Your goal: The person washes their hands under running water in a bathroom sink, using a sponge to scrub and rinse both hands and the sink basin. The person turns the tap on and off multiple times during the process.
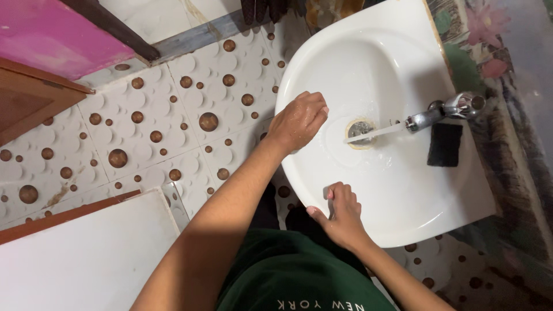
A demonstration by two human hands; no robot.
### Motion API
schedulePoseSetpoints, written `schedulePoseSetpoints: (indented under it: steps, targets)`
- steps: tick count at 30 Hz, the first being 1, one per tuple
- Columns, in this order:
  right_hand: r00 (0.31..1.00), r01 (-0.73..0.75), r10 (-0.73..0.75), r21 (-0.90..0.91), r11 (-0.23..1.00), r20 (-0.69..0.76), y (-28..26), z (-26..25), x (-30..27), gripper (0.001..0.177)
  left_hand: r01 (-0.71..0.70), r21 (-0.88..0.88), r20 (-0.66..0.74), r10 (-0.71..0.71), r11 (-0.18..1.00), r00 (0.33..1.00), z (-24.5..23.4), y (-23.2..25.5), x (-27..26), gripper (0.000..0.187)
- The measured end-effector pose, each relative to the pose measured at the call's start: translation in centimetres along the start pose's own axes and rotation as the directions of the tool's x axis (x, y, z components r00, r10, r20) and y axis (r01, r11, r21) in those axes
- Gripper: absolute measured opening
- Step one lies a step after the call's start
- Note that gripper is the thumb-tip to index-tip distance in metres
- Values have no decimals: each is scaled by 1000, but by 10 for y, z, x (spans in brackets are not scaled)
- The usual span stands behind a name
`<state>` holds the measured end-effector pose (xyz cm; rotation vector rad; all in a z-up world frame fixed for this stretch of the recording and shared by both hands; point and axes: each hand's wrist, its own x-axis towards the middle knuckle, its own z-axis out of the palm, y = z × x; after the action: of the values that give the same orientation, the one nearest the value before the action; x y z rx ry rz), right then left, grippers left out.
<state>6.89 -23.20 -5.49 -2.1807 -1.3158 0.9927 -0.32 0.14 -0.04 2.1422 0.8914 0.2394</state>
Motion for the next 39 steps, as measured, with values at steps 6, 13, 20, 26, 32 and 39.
schedulePoseSetpoints:
  steps: [6,13,20,26,32,39]
  targets:
    - [993,10,-9,14,1000,-119,-36,35,44,54,-39,-104,-10,38,994,999,1,-11,3,33]
    - [994,43,-37,51,998,-105,-60,40,81,40,-63,-121,-19,61,991,998,7,-17,4,31]
    - [977,17,9,-119,993,212,-2,-15,-7,47,44,-18,90,-42,999,995,-6,2,2,34]
    - [989,33,36,-451,892,144,40,-56,-42,45,-11,38,50,9,999,999,-1,7,0,32]
    - [997,-72,35,-596,800,-73,54,-78,-45,42,-66,159,37,61,985,997,13,11,1,32]
    - [981,-139,182,423,896,-65,89,-70,27,29,-158,-35,-326,139,987,935,29,27,-19,20]
